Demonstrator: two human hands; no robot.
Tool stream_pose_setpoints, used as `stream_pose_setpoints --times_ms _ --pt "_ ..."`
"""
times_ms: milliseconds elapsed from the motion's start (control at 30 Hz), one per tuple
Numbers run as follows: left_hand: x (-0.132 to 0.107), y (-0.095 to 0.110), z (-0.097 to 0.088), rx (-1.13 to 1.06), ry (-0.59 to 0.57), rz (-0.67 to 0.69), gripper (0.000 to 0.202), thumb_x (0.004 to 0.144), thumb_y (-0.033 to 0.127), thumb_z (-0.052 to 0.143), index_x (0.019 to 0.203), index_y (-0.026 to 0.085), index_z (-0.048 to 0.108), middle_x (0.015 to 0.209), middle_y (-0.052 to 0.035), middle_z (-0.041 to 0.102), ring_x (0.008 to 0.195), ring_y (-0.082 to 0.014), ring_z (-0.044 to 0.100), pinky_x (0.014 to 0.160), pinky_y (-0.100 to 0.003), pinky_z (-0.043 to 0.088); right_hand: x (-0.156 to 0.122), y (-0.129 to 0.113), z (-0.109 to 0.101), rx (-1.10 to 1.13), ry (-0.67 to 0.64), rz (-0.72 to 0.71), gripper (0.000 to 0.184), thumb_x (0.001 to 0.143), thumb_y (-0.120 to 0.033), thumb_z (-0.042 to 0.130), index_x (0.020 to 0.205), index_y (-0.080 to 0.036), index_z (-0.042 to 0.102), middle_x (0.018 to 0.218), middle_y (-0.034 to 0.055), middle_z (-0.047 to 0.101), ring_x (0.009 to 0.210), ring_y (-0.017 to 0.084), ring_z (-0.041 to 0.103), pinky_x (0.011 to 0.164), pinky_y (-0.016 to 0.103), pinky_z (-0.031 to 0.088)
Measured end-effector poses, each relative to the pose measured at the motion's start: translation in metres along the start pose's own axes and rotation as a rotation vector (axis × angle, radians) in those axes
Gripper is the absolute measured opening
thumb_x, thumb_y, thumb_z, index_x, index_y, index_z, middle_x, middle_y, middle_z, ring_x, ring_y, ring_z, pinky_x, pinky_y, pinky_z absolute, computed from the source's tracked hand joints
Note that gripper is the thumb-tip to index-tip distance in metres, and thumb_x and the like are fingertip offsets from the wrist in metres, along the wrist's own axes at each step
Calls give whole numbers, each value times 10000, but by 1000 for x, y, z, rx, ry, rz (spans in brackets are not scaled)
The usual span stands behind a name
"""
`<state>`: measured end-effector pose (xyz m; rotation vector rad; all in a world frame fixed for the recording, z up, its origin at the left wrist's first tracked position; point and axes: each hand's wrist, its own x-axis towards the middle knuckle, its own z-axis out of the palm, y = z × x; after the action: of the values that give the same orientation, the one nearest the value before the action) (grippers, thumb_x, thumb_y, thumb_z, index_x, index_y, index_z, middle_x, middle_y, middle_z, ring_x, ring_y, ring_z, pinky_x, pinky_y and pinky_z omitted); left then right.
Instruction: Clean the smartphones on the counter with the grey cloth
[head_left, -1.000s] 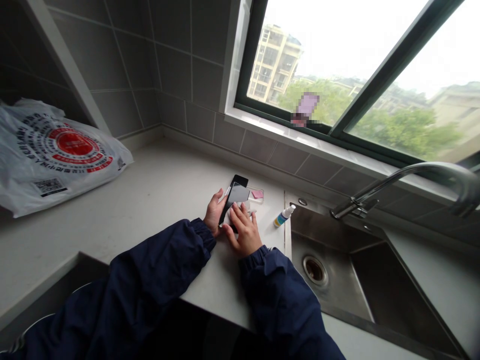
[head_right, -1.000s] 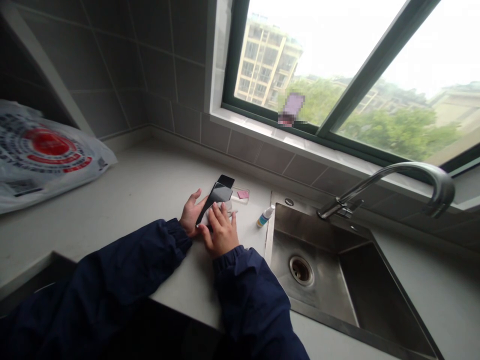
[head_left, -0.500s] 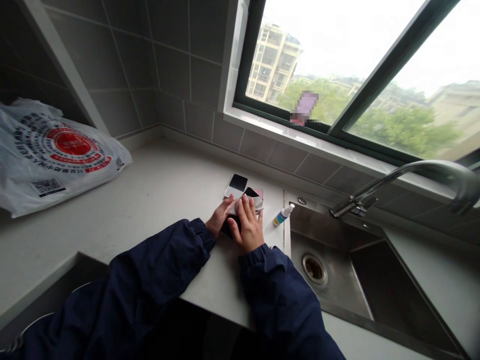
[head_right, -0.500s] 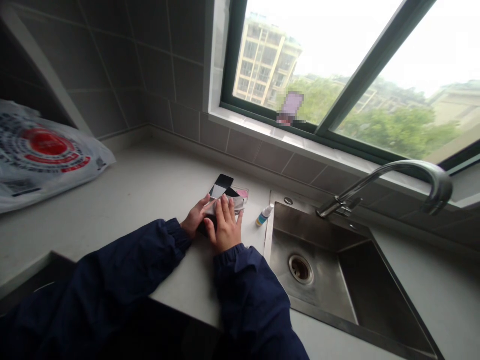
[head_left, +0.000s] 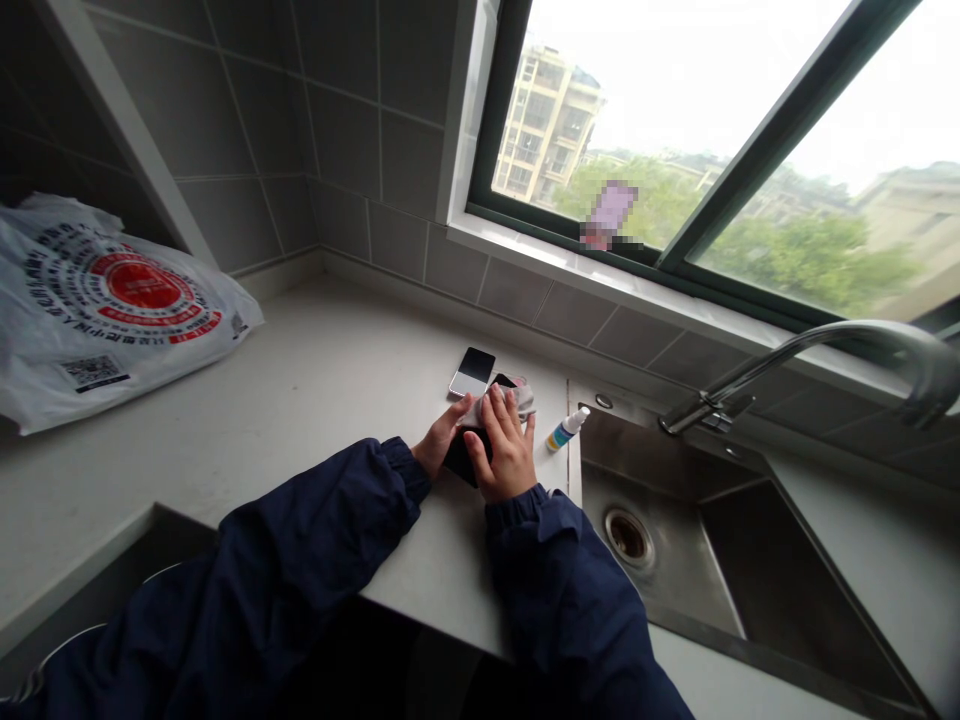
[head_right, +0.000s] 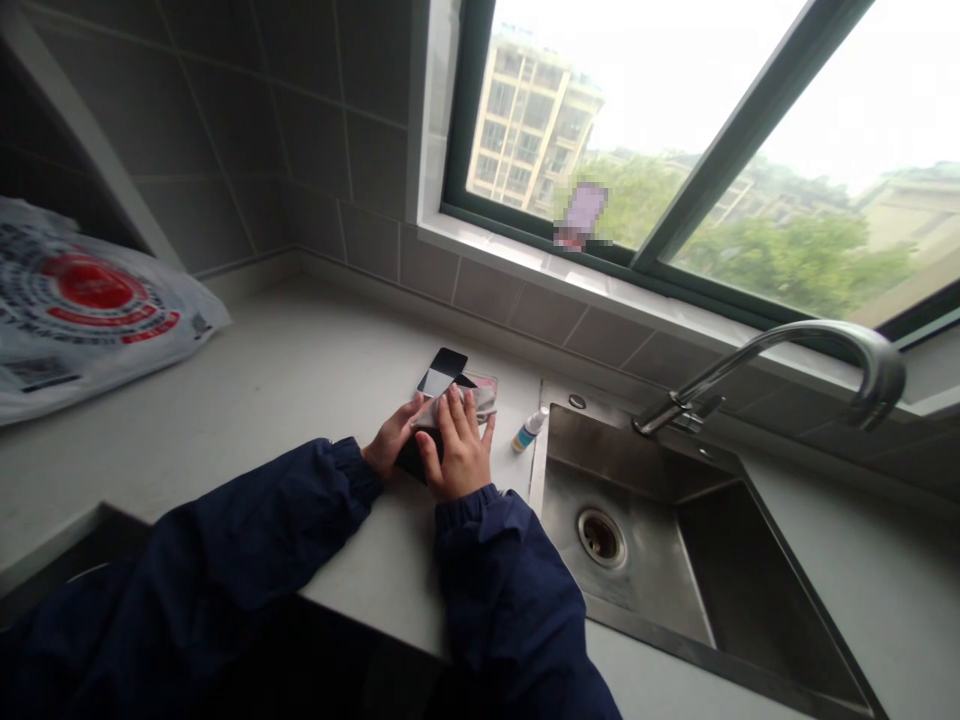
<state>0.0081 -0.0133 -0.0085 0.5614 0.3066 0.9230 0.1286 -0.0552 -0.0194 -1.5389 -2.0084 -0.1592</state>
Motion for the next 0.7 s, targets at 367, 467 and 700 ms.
stream_pose_setpoints --times_ms 367,467,700 --pt "4 25 -9 -172 205 -13 789 859 688 296 1266 62 551 1008 -197 702 921 -343 686 877 -500 518 -5 -23 -5 260 -252 -227 453 924 -400 542 1342 -226 539 1412 82 528 1393 244 385 1182 546 62" --pt "4 28 -11 -139 187 9 844 851 726 213 1254 70 560 986 -195 700 912 -349 687 849 -507 528 -5 -25 -6 296 -247 -248 412 923 -375 538 1309 -234 568 1394 66 548 1384 234 400 1189 525 55" --pt "0 26 0 -97 176 14 814 841 763 260 1335 167 512 1060 -159 697 962 -330 682 894 -507 511 -7 -23 2 213 -259 -206 506 959 -385 482 1437 -231 422 1504 70 402 1440 226 290 1186 543 62"
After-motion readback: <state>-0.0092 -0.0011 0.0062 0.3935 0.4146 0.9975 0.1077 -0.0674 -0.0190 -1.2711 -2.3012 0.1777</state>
